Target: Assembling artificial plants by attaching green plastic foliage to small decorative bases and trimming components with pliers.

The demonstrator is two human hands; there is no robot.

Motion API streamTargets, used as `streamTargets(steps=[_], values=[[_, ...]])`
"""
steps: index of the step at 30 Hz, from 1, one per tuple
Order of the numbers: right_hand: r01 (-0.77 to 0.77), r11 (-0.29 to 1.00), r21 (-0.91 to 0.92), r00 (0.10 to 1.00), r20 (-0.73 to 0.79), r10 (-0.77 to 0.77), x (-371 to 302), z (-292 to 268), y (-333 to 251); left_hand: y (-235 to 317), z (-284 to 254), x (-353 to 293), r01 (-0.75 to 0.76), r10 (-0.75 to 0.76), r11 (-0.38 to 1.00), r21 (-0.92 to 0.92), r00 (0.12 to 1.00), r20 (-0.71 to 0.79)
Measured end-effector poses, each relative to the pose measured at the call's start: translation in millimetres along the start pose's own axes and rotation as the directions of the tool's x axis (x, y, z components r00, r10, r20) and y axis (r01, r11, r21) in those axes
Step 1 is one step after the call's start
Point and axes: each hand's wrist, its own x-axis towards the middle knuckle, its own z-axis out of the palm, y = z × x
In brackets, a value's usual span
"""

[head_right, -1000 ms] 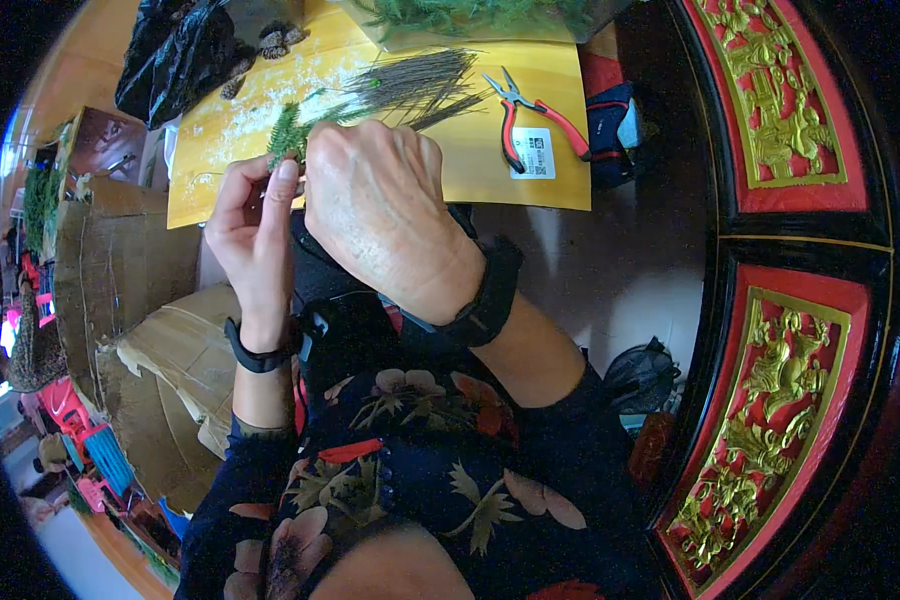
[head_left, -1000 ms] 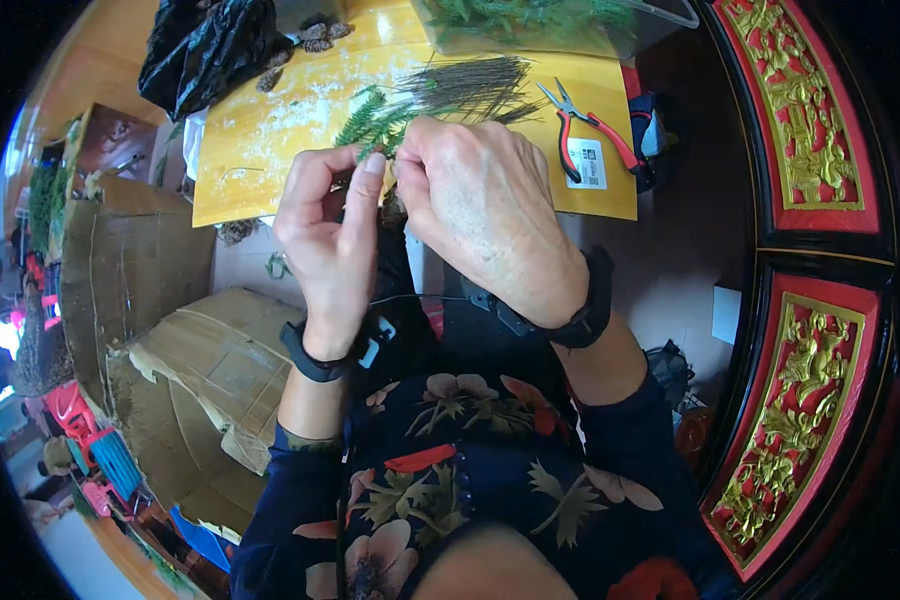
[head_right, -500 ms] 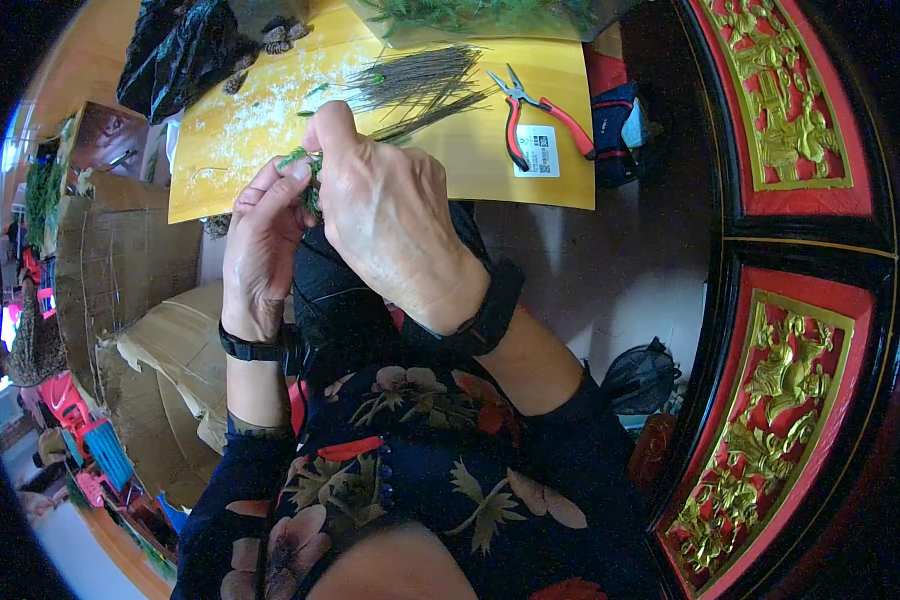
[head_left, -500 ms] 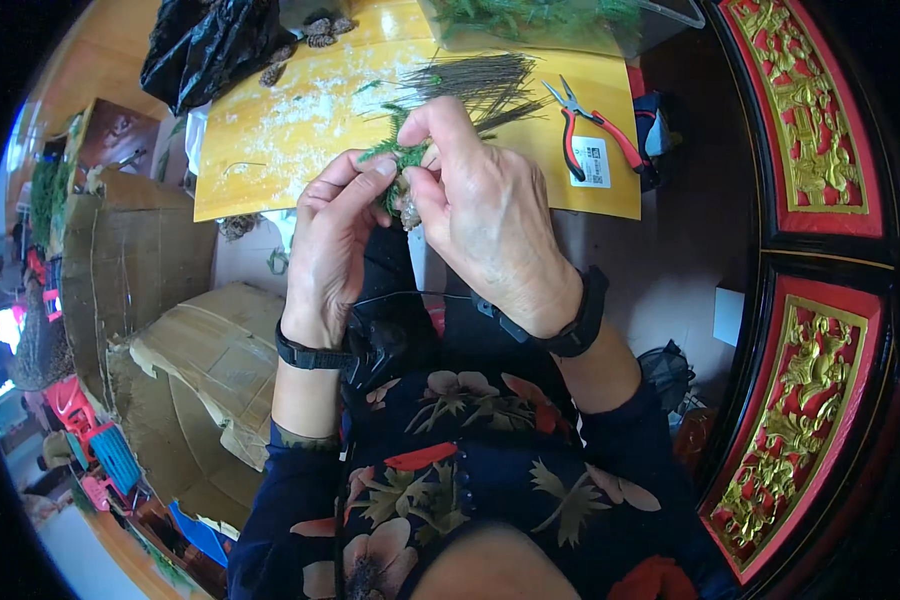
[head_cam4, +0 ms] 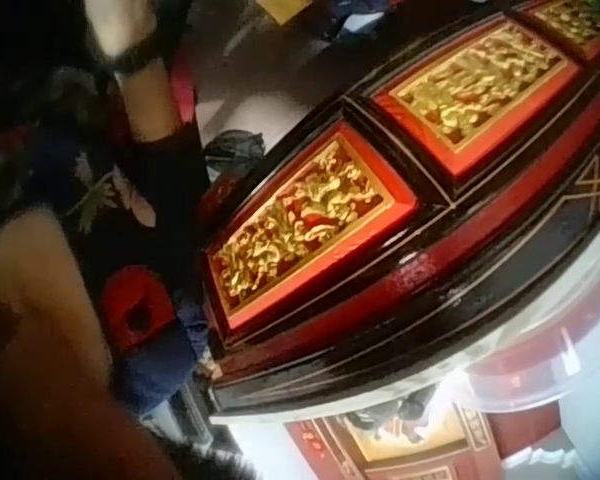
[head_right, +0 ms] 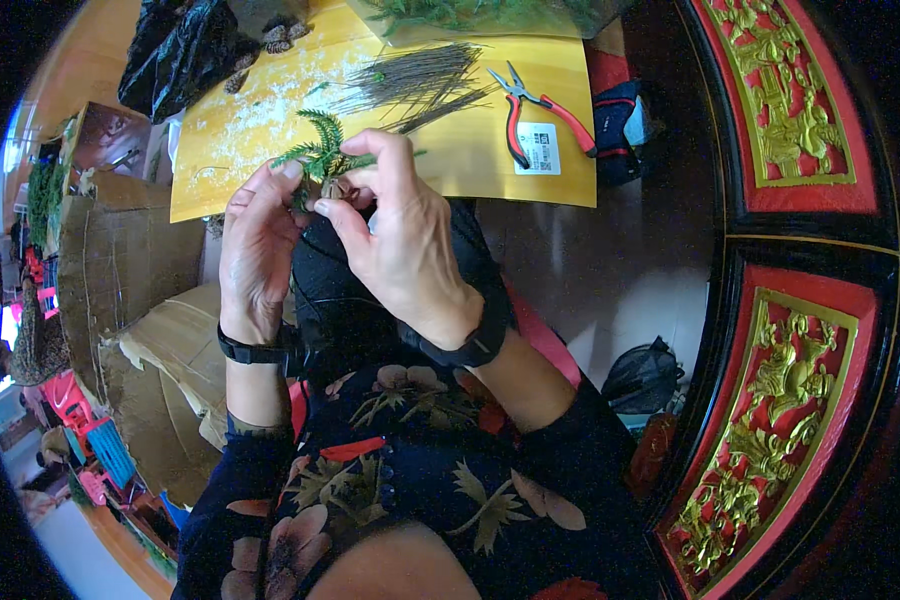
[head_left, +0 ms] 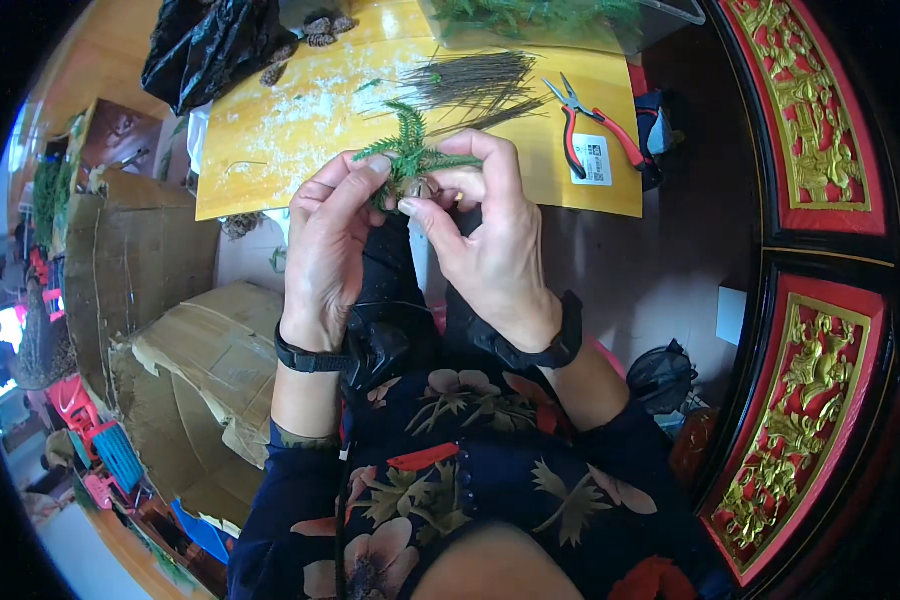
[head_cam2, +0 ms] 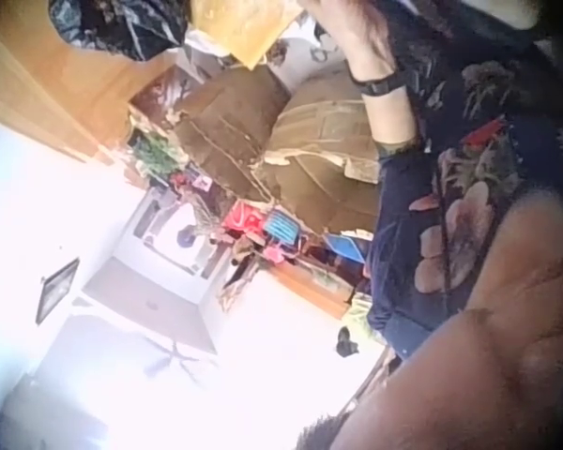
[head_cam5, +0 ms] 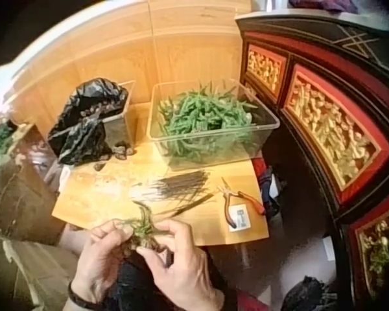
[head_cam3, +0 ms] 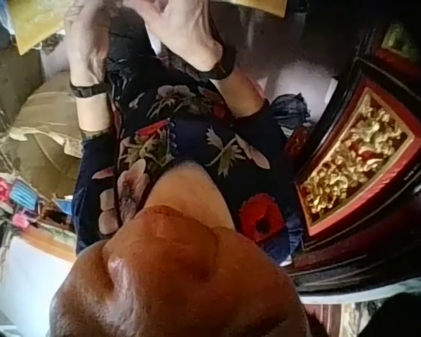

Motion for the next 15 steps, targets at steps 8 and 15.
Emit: streamTargets(steps=[8, 15], values=[[0.328, 0.842, -0.428, 0.937, 0.034, -0.347, 1.5, -3.9, 0.2, -7.5, 2.4, -1.7, -0.062, 0.072, 0.971, 0.229, 0.997, -0.034], [0.387, 0.815, -0.431, 0.916, 0.081, -0.393, 0.5, -4.1, -4.3, -19.0, 12.9, -10.8, -0.271, 0.301, 0.926, 0.264, 0.950, -0.080]])
